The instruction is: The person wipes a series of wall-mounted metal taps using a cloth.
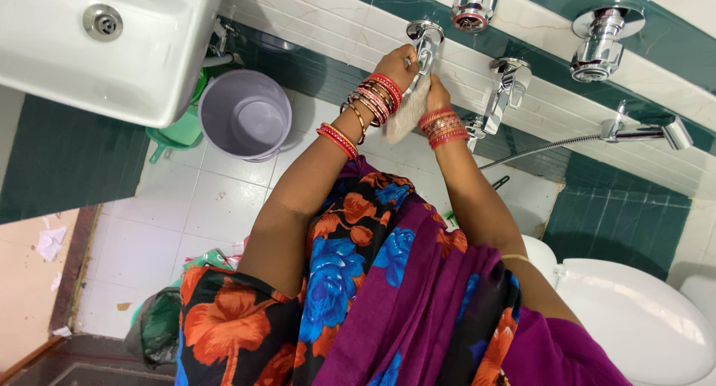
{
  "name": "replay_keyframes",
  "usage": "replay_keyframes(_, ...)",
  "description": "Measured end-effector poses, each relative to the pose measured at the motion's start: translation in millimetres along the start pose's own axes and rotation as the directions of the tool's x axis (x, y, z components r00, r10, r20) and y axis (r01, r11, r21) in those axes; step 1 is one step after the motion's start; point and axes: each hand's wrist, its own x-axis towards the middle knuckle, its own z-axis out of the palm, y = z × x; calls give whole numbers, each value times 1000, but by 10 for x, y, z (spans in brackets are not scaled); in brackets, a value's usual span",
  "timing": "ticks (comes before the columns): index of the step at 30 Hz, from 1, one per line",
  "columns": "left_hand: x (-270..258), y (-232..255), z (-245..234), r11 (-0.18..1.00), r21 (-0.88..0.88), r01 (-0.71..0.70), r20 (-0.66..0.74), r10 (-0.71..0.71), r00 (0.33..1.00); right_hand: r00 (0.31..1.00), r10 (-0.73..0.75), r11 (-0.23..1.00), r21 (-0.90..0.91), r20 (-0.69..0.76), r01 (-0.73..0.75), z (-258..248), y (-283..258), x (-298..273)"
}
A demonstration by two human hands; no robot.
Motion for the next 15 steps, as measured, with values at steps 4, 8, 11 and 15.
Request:
replay_keyframes(4, 9, -25, 40, 995, -24, -93, -51, 91, 994, 908, -401, 543, -767, 119, 341, -28, 78, -43)
replay_keyframes(8, -28, -33, 1, 995, -69, 71, 57, -67, 996, 891, -444, 584, -724, 93, 366, -181, 459, -370)
replay_keyframes(11, -9, -158, 27, 991, -132, -29, 18, 32, 999, 894, -420, 542, -746, 159, 387, -366, 587, -790)
replay_keyframes(15, 159, -462, 164, 964, -148, -220, -52, 215, 975, 869, -444, 492, -751, 218, 440, -371, 288, -1448)
